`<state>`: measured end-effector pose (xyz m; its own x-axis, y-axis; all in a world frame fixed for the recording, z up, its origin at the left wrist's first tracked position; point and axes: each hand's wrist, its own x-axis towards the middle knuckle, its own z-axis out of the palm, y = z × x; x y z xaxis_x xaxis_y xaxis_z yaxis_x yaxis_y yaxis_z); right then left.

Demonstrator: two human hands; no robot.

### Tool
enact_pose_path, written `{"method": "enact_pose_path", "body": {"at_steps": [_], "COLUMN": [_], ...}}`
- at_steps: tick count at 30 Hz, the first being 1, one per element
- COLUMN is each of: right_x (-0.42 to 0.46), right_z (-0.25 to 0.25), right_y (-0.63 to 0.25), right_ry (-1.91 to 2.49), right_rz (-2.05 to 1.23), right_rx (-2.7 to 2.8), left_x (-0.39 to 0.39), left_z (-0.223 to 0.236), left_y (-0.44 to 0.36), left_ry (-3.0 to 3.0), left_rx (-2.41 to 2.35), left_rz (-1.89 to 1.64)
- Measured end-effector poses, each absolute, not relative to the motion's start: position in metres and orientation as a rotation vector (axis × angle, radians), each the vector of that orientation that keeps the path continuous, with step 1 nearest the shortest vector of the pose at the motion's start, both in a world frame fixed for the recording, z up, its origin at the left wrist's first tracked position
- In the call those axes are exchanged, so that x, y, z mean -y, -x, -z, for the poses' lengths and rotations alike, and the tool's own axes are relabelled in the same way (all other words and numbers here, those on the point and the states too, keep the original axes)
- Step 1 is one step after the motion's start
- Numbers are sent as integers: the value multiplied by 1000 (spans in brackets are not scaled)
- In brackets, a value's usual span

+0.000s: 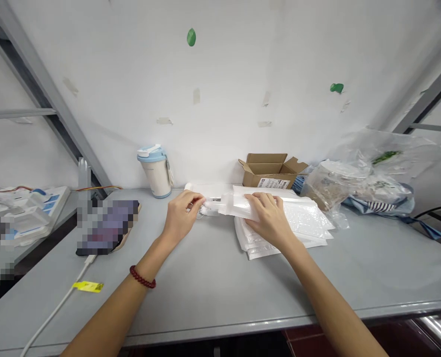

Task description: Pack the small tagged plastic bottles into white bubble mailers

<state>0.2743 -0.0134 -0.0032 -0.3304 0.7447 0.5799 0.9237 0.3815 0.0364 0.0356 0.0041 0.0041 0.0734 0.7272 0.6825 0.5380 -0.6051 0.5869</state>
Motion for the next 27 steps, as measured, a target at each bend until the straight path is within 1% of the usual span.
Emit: {"method": "enact_pose_path", "body": {"at_steps": [5, 8, 11, 13, 15, 17, 18, 20, 23, 27], "right_x": [18, 21, 22, 21, 19, 17, 16, 13, 12, 12], "right_z": [2, 3, 4, 3, 3, 2, 2, 1, 2, 2], "right_y": [-268, -262, -260, -262, -266, -271, -273, -277, -279, -278], "right_ry": [1364, 1314, 1286, 1291, 1318, 1358, 1377, 1405, 1412, 1423], "right_rz": [493, 490, 476, 482, 500, 520, 529, 544, 547, 534], "right_rx": [2210, 2232, 2226, 2200, 2162, 2122, 2103, 2070, 2048, 2064], "left_x": [2, 9, 14, 13, 7, -4, -10, -21, -32, -35], "left_z": [0, 3, 4, 3, 2, 4, 7, 13, 26, 39], "left_y": [-47, -59, -67, -67, -59, -46, -38, -24, -11, -10], "left_ry": [-2240, -2228, -2135, -2007, -1856, -1771, -1799, -1995, -2213, -2267], "left_rx": [-1195, -1082, -962, -953, -1036, -1210, -1331, -1572, -1681, -1695], "left_rz": [-1539, -1464, -1330, -1307, -1374, -1446, -1429, -1258, -949, -846]}}
